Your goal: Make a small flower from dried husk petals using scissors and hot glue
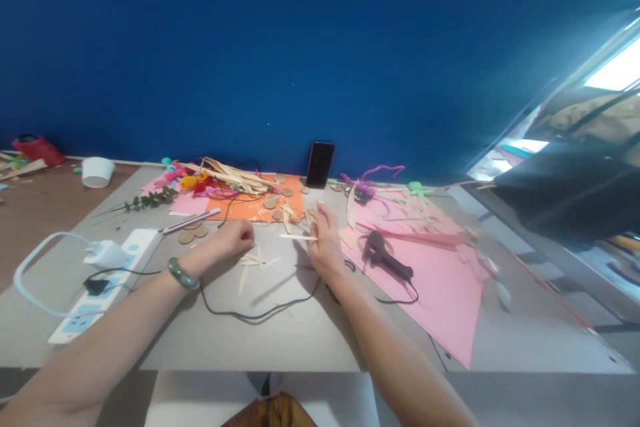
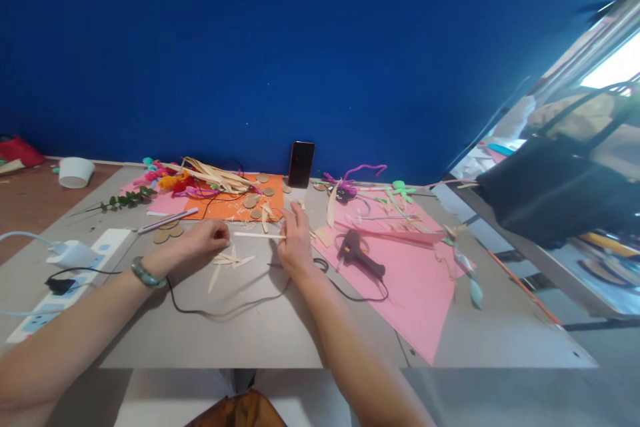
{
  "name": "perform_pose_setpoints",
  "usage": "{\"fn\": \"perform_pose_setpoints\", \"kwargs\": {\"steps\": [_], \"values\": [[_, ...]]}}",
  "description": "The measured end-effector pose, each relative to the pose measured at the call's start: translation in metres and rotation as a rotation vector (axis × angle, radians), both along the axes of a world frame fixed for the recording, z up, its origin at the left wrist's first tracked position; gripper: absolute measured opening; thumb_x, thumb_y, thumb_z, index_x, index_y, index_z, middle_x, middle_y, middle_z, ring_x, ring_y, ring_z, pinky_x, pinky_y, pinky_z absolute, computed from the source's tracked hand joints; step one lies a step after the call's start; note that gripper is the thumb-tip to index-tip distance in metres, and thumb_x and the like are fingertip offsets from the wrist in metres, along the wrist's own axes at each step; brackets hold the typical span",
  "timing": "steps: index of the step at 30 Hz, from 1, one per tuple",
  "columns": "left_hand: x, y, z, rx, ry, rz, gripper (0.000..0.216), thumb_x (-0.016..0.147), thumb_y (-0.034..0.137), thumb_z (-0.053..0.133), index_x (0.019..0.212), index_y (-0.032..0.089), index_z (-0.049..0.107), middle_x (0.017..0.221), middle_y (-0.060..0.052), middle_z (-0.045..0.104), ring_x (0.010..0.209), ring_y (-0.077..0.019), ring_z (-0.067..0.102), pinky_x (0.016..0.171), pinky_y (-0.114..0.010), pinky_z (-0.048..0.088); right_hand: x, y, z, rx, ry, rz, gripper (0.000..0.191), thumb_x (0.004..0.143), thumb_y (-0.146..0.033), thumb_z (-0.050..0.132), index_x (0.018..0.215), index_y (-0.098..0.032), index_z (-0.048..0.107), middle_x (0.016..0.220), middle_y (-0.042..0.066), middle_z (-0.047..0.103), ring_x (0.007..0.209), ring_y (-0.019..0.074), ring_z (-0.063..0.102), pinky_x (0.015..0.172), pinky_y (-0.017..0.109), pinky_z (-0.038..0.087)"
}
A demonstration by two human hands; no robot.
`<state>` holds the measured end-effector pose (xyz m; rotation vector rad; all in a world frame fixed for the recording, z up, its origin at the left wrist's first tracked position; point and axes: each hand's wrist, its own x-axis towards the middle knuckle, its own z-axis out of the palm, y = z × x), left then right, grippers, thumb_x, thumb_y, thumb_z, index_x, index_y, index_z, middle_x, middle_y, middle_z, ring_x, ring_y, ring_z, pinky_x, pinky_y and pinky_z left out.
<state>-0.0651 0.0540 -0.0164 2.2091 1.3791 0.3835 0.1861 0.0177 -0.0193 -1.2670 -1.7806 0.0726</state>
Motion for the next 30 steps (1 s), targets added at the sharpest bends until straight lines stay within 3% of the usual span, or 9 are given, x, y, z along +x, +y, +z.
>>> {"fn": "perform_pose_setpoints", "kwargs": {"steps": [9, 14, 19, 22, 24, 30], "values": [[0.001, -0.004, 0.005, 0.134, 0.075, 0.054, 0.022, 0.083, 0.023, 0.043, 0.079, 0.016, 0.063, 0.081, -0.009, 0.064, 0.072, -0.02, 0.057, 0.068, -0.031, 0.042, 0.0, 0.002, -0.003, 0.009, 0.006, -0.002, 0.037, 0.089, -0.016, 0.037, 0.122, -0.017, 0.053, 0.135, 0.017, 0.042, 0.128, 0.0284, 0.041, 0.106, 0.054, 0.036], [0.005, -0.001, 0.011, 0.109, 0.109, -0.063, 0.018, 0.079, 0.025, 0.051, 0.087, 0.018, 0.066, 0.087, -0.007, 0.065, 0.075, -0.0196, 0.06, 0.069, -0.028, 0.044, 0.0, 0.001, -0.002, -0.006, 0.01, 0.013, 0.038, 0.088, -0.016, 0.038, 0.124, -0.017, 0.052, 0.136, 0.017, 0.041, 0.129, 0.0283, 0.039, 0.107, 0.053, 0.035], [0.005, -0.002, 0.02, 0.326, 0.267, 0.122, 0.022, 0.081, 0.017, 0.044, 0.086, 0.014, 0.065, 0.091, -0.013, 0.064, 0.081, -0.0229, 0.059, 0.074, -0.033, 0.042, 0.0, 0.0, 0.0, -0.017, 0.0, -0.001, 0.038, 0.089, -0.015, 0.037, 0.123, -0.016, 0.053, 0.136, 0.017, 0.041, 0.129, 0.0278, 0.04, 0.107, 0.051, 0.035], [0.0, -0.005, 0.028, 0.089, 0.199, -0.035, 0.018, 0.075, 0.019, 0.049, 0.076, 0.017, 0.067, 0.08, -0.007, 0.066, 0.07, -0.0185, 0.058, 0.064, -0.028, 0.04, 0.0, 0.0, -0.001, -0.014, -0.004, 0.002, 0.037, 0.089, -0.016, 0.037, 0.123, -0.015, 0.053, 0.136, 0.017, 0.042, 0.129, 0.0277, 0.04, 0.107, 0.051, 0.035], [-0.002, -0.007, 0.033, 0.015, 0.173, -0.106, 0.019, 0.074, 0.019, 0.049, 0.069, 0.018, 0.067, 0.074, -0.005, 0.065, 0.064, -0.0166, 0.056, 0.06, -0.026, 0.038, 0.0, 0.0, -0.001, -0.011, -0.006, 0.012, 0.037, 0.089, -0.017, 0.038, 0.123, -0.016, 0.052, 0.135, 0.017, 0.042, 0.129, 0.0277, 0.039, 0.107, 0.051, 0.035], [0.001, -0.011, 0.036, 0.09, 0.187, -0.247, 0.021, 0.075, 0.014, 0.047, 0.063, 0.019, 0.064, 0.075, -0.006, 0.064, 0.069, -0.0173, 0.056, 0.065, -0.027, 0.038, 0.0, 0.001, -0.004, -0.02, 0.0, 0.013, 0.036, 0.09, -0.017, 0.037, 0.122, -0.017, 0.052, 0.136, 0.016, 0.041, 0.13, 0.027, 0.038, 0.108, 0.051, 0.034]]}}
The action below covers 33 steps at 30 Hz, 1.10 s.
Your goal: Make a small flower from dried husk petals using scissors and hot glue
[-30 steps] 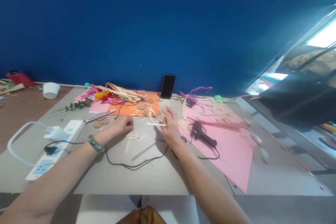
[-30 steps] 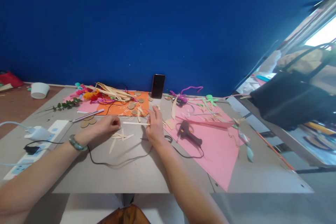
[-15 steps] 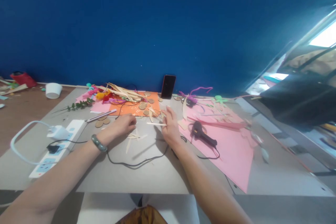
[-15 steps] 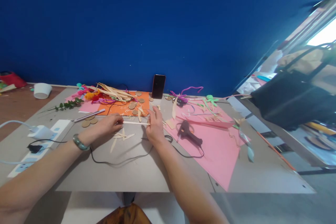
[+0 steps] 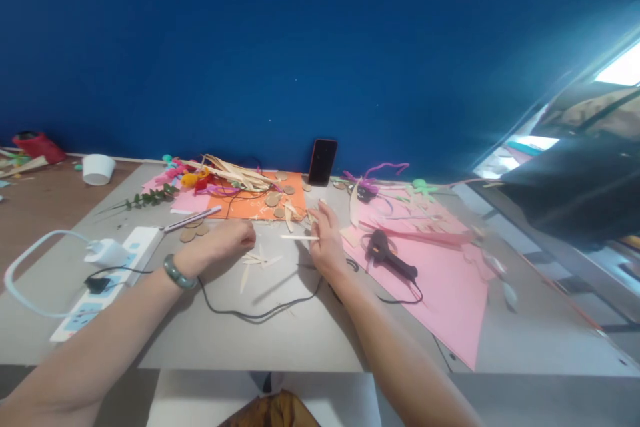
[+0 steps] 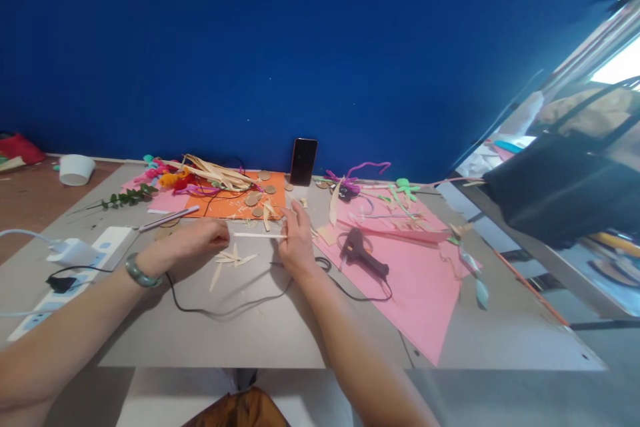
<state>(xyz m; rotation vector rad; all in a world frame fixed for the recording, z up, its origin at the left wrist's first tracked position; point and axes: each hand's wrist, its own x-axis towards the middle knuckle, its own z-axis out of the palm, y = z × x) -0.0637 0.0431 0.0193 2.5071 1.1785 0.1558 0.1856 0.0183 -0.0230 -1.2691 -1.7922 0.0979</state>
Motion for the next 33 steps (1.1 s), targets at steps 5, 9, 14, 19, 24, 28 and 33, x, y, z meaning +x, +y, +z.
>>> {"fn": "perform_pose_setpoints", "kwargs": {"steps": [5, 9, 14, 19, 24, 28, 33], "values": [[0.002, -0.003, -0.011, 0.098, 0.116, -0.018, 0.021, 0.08, 0.01, 0.046, 0.07, 0.016, 0.064, 0.077, -0.009, 0.063, 0.069, -0.0191, 0.057, 0.068, -0.03, 0.042, -0.001, 0.0, 0.001, -0.025, 0.002, 0.003, 0.036, 0.09, -0.017, 0.037, 0.122, -0.017, 0.052, 0.136, 0.017, 0.042, 0.13, 0.0267, 0.038, 0.108, 0.051, 0.034], [0.003, -0.007, -0.019, 0.178, 0.218, -0.049, 0.024, 0.082, 0.005, 0.042, 0.084, 0.012, 0.064, 0.086, -0.013, 0.063, 0.074, -0.0213, 0.059, 0.072, -0.033, 0.045, -0.002, 0.0, 0.001, -0.046, 0.0, -0.002, 0.036, 0.09, -0.016, 0.036, 0.122, -0.015, 0.052, 0.135, 0.018, 0.042, 0.13, 0.0264, 0.038, 0.108, 0.05, 0.034], [0.009, -0.017, -0.024, 0.193, 0.239, 0.018, 0.027, 0.083, 0.0, 0.038, 0.09, 0.011, 0.062, 0.093, -0.015, 0.061, 0.08, -0.0221, 0.06, 0.075, -0.034, 0.047, -0.003, 0.001, 0.0, -0.039, 0.002, 0.0, 0.037, 0.089, -0.015, 0.036, 0.122, -0.016, 0.052, 0.134, 0.017, 0.042, 0.129, 0.0266, 0.039, 0.108, 0.051, 0.034], [0.014, -0.022, -0.031, 0.192, 0.223, 0.15, 0.028, 0.079, -0.004, 0.039, 0.09, 0.009, 0.062, 0.094, -0.016, 0.061, 0.083, -0.0232, 0.06, 0.078, -0.036, 0.047, -0.004, 0.0, 0.001, -0.01, -0.002, 0.005, 0.037, 0.088, -0.015, 0.037, 0.121, -0.016, 0.053, 0.133, 0.017, 0.043, 0.129, 0.0272, 0.04, 0.108, 0.052, 0.033], [0.005, -0.005, -0.026, 0.21, 0.146, 0.298, 0.029, 0.081, -0.003, 0.035, 0.091, 0.006, 0.061, 0.088, -0.019, 0.062, 0.076, -0.0236, 0.061, 0.071, -0.035, 0.045, -0.001, 0.001, 0.001, 0.006, 0.006, -0.005, 0.037, 0.088, -0.016, 0.037, 0.121, -0.015, 0.053, 0.133, 0.018, 0.044, 0.127, 0.0282, 0.041, 0.106, 0.053, 0.034], [0.001, -0.002, -0.017, 0.145, 0.055, 0.225, 0.022, 0.081, 0.01, 0.044, 0.078, 0.015, 0.064, 0.082, -0.01, 0.064, 0.073, -0.0191, 0.059, 0.067, -0.029, 0.043, 0.002, 0.003, 0.001, 0.022, 0.027, -0.006, 0.037, 0.088, -0.016, 0.039, 0.122, -0.016, 0.053, 0.133, 0.017, 0.044, 0.128, 0.0284, 0.041, 0.106, 0.054, 0.034], [-0.001, -0.002, -0.014, 0.043, 0.017, 0.128, 0.019, 0.073, 0.012, 0.047, 0.065, 0.018, 0.063, 0.077, -0.006, 0.064, 0.066, -0.0166, 0.056, 0.06, -0.026, 0.04, 0.003, 0.002, 0.003, 0.007, 0.02, -0.012, 0.037, 0.088, -0.016, 0.038, 0.121, -0.017, 0.053, 0.134, 0.017, 0.044, 0.127, 0.0278, 0.042, 0.106, 0.053, 0.035]]}}
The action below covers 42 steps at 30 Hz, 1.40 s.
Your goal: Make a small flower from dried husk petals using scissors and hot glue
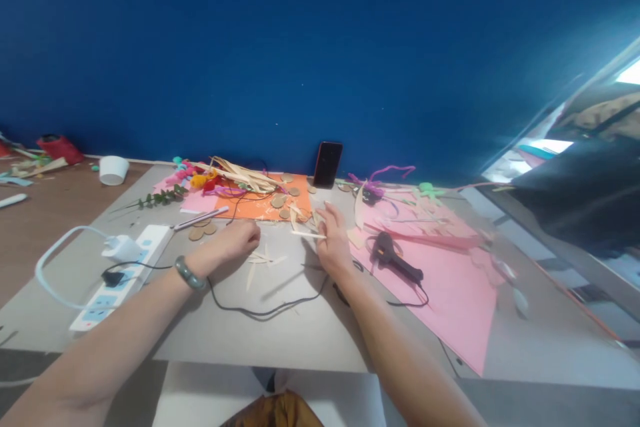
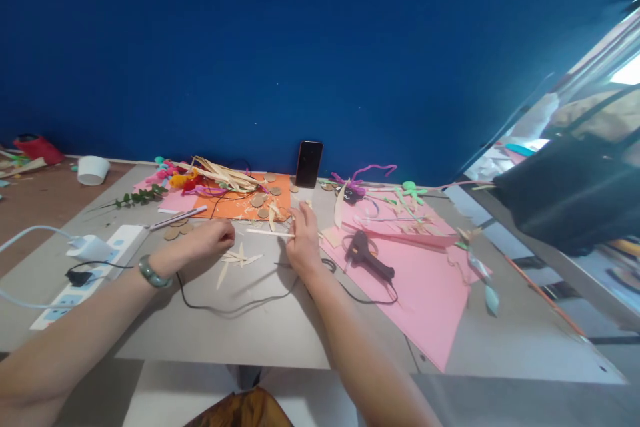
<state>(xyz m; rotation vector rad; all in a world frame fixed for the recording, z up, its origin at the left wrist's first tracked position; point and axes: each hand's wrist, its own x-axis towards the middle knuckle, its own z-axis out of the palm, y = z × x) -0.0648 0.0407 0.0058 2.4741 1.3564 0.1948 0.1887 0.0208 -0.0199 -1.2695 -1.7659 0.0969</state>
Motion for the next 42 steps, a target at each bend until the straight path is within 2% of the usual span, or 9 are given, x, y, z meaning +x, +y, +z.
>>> {"fn": "perform_pose_setpoints", "kwargs": {"steps": [3, 8, 14, 19, 23, 27, 29, 33, 42], "values": [[0.0, 0.0, 0.0, -0.007, -0.016, -0.029, 0.021, 0.075, 0.012, 0.044, 0.066, 0.018, 0.062, 0.077, -0.006, 0.063, 0.067, -0.0176, 0.055, 0.062, -0.028, 0.039, 0.0, -0.001, 0.001, -0.001, -0.001, -0.005, 0.036, 0.089, -0.017, 0.037, 0.121, -0.016, 0.053, 0.133, 0.017, 0.044, 0.128, 0.0271, 0.041, 0.107, 0.052, 0.035], [0.005, -0.008, 0.006, 0.101, -0.041, 0.07, 0.022, 0.079, 0.015, 0.042, 0.081, 0.018, 0.064, 0.088, -0.008, 0.063, 0.076, -0.0202, 0.057, 0.069, -0.03, 0.041, 0.0, -0.002, 0.002, -0.012, 0.0, -0.004, 0.035, 0.09, -0.019, 0.036, 0.121, -0.017, 0.053, 0.134, 0.016, 0.043, 0.128, 0.0275, 0.041, 0.106, 0.052, 0.035], [0.008, -0.014, 0.005, -0.006, -0.118, -0.081, 0.017, 0.075, 0.021, 0.051, 0.07, 0.019, 0.067, 0.074, -0.005, 0.065, 0.07, -0.0191, 0.057, 0.071, -0.03, 0.042, -0.001, -0.003, 0.006, -0.018, -0.004, 0.012, 0.034, 0.088, -0.015, 0.037, 0.117, -0.017, 0.056, 0.125, 0.016, 0.051, 0.12, 0.0271, 0.048, 0.103, 0.049, 0.039], [0.015, -0.021, 0.004, -0.16, -0.404, 0.005, 0.013, 0.074, 0.025, 0.056, 0.073, 0.018, 0.067, 0.078, -0.005, 0.067, 0.071, -0.0172, 0.058, 0.065, -0.027, 0.043, -0.003, -0.004, 0.009, -0.062, 0.027, 0.058, 0.031, 0.087, -0.015, 0.039, 0.11, -0.018, 0.06, 0.11, 0.013, 0.061, 0.105, 0.0257, 0.057, 0.094, 0.044, 0.046], [0.024, -0.032, 0.001, -0.378, -0.733, 0.102, 0.022, 0.075, 0.037, 0.062, 0.074, 0.016, 0.064, 0.07, -0.003, 0.065, 0.063, -0.0141, 0.056, 0.059, -0.024, 0.043, -0.01, -0.012, 0.017, -0.261, 0.229, 0.163, 0.018, 0.085, -0.026, 0.053, 0.096, -0.018, 0.064, 0.089, 0.008, 0.067, 0.082, 0.0224, 0.062, 0.076, 0.037, 0.051], [0.029, -0.039, -0.004, -0.408, -0.856, 0.146, 0.033, 0.073, 0.046, 0.067, 0.066, 0.015, 0.059, 0.06, 0.0, 0.058, 0.054, -0.0107, 0.048, 0.053, -0.023, 0.039, -0.023, -0.028, 0.03, -0.657, 0.464, 0.411, 0.022, 0.074, -0.038, 0.071, 0.078, -0.017, 0.066, 0.066, 0.001, 0.064, 0.059, 0.0146, 0.056, 0.057, 0.028, 0.046], [0.029, -0.041, -0.004, -0.404, -0.872, 0.162, 0.034, 0.073, 0.047, 0.066, 0.064, 0.015, 0.058, 0.059, 0.001, 0.056, 0.053, -0.0102, 0.047, 0.052, -0.022, 0.038, -0.029, -0.036, 0.036, -0.767, 0.566, 0.478, 0.027, 0.068, -0.041, 0.076, 0.074, -0.016, 0.066, 0.062, 0.0, 0.062, 0.055, 0.012, 0.054, 0.055, 0.025, 0.043], [0.031, -0.046, -0.003, -0.313, -0.889, 0.14, 0.032, 0.074, 0.044, 0.067, 0.062, 0.016, 0.059, 0.063, -0.001, 0.06, 0.061, -0.0129, 0.053, 0.057, -0.023, 0.041, -0.036, -0.043, 0.041, -0.817, 0.695, 0.478, 0.029, 0.063, -0.04, 0.079, 0.067, -0.015, 0.063, 0.061, 0.0, 0.064, 0.055, 0.0104, 0.053, 0.054, 0.023, 0.041], [0.032, -0.052, -0.006, -0.128, -0.945, 0.107, 0.027, 0.081, 0.035, 0.065, 0.063, 0.016, 0.061, 0.064, -0.001, 0.06, 0.064, -0.013, 0.054, 0.065, -0.025, 0.042, -0.036, -0.041, 0.038, -0.912, 0.752, 0.506, 0.022, 0.073, -0.037, 0.071, 0.074, -0.015, 0.066, 0.067, 0.002, 0.068, 0.046, 0.0056, 0.042, 0.042, 0.019, 0.026]]}}
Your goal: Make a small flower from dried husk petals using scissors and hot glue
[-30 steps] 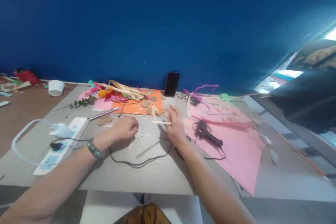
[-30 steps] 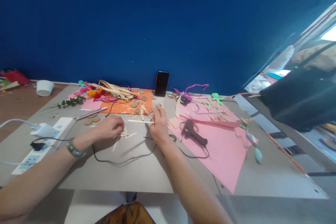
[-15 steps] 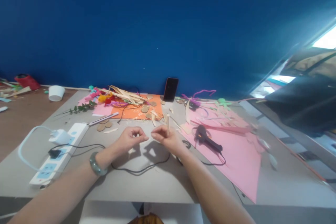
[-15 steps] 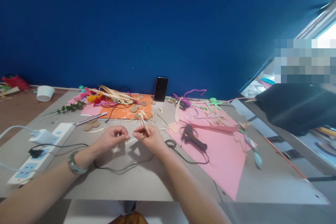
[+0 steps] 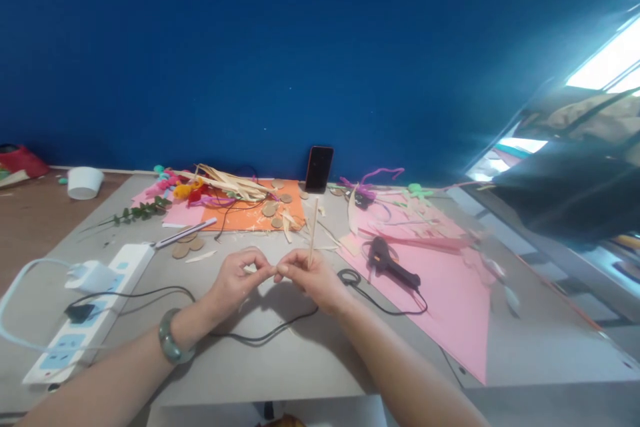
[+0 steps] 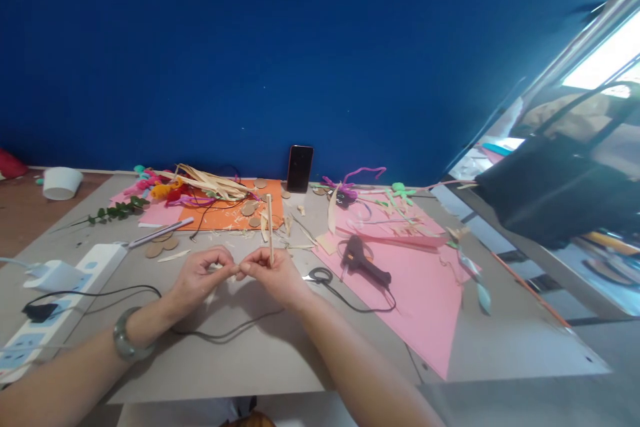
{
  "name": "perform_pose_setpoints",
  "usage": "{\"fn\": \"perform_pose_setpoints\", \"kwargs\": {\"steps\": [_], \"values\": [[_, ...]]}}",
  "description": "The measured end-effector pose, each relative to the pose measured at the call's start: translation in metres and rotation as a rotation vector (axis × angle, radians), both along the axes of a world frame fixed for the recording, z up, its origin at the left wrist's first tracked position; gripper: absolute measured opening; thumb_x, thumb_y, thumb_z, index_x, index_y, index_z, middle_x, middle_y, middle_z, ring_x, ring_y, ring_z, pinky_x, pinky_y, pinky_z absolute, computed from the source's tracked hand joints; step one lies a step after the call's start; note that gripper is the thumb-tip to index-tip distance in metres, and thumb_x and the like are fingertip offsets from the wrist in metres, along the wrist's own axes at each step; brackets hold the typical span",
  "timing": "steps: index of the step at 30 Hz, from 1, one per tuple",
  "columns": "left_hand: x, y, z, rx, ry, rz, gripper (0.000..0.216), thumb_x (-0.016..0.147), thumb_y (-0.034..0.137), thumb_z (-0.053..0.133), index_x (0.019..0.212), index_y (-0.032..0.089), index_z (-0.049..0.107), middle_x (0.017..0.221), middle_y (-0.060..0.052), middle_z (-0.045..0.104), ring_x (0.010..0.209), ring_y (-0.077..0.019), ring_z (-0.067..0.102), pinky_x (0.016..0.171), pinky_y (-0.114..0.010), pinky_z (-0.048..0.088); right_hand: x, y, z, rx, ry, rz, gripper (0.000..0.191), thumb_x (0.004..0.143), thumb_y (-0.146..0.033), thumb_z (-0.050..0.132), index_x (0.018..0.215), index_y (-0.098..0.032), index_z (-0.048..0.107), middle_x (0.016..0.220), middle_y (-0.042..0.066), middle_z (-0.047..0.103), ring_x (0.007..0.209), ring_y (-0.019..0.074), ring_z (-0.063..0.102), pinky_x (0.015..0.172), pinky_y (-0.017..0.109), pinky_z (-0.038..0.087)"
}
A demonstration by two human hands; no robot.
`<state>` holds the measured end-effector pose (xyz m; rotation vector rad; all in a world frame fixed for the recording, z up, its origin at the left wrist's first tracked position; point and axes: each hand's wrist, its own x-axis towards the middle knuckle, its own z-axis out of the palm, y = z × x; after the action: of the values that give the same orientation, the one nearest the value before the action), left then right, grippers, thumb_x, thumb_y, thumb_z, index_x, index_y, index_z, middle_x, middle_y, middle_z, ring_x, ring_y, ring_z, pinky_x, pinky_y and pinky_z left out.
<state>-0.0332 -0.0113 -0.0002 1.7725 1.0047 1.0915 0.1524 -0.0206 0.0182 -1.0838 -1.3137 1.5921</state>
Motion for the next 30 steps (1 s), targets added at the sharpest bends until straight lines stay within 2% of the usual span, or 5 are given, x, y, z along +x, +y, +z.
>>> {"fn": "perform_pose_setpoints", "kwargs": {"steps": [9, 13, 23, 30], "values": [[0.001, -0.002, -0.002, 0.014, -0.047, 0.063, 0.025, 0.082, 0.034, 0.065, 0.065, 0.016, 0.061, 0.066, -0.001, 0.058, 0.065, -0.0132, 0.054, 0.065, -0.025, 0.041, -0.006, -0.004, -0.003, 0.007, 0.078, -0.037, 0.026, 0.076, -0.041, 0.068, 0.077, -0.015, 0.067, 0.07, 0.002, 0.069, 0.04, 0.0031, 0.03, 0.038, 0.019, 0.024], [0.002, -0.004, -0.003, 0.058, -0.044, 0.073, 0.025, 0.082, 0.033, 0.063, 0.064, 0.016, 0.06, 0.066, -0.001, 0.059, 0.065, -0.0139, 0.055, 0.065, -0.026, 0.042, -0.008, -0.005, -0.005, -0.017, 0.098, -0.078, 0.025, 0.072, -0.039, 0.073, 0.074, -0.015, 0.066, 0.068, 0.001, 0.069, 0.038, 0.0027, 0.031, 0.036, 0.018, 0.024], [0.003, -0.005, -0.004, 0.041, -0.063, 0.064, 0.023, 0.084, 0.031, 0.062, 0.067, 0.017, 0.062, 0.068, -0.002, 0.061, 0.068, -0.0143, 0.056, 0.068, -0.027, 0.042, -0.009, -0.004, -0.012, -0.048, 0.14, -0.067, 0.023, 0.076, -0.038, 0.07, 0.078, -0.016, 0.066, 0.069, 0.0, 0.068, 0.036, 0.0019, 0.031, 0.032, 0.017, 0.024], [0.004, -0.007, 0.001, 0.058, -0.112, 0.056, 0.022, 0.085, 0.029, 0.061, 0.067, 0.018, 0.062, 0.068, -0.001, 0.061, 0.068, -0.0135, 0.055, 0.068, -0.025, 0.042, -0.012, -0.007, -0.014, -0.048, 0.181, -0.09, 0.024, 0.076, -0.039, 0.07, 0.081, -0.016, 0.066, 0.072, 0.0, 0.069, 0.036, 0.0023, 0.033, 0.032, 0.017, 0.028]]}}
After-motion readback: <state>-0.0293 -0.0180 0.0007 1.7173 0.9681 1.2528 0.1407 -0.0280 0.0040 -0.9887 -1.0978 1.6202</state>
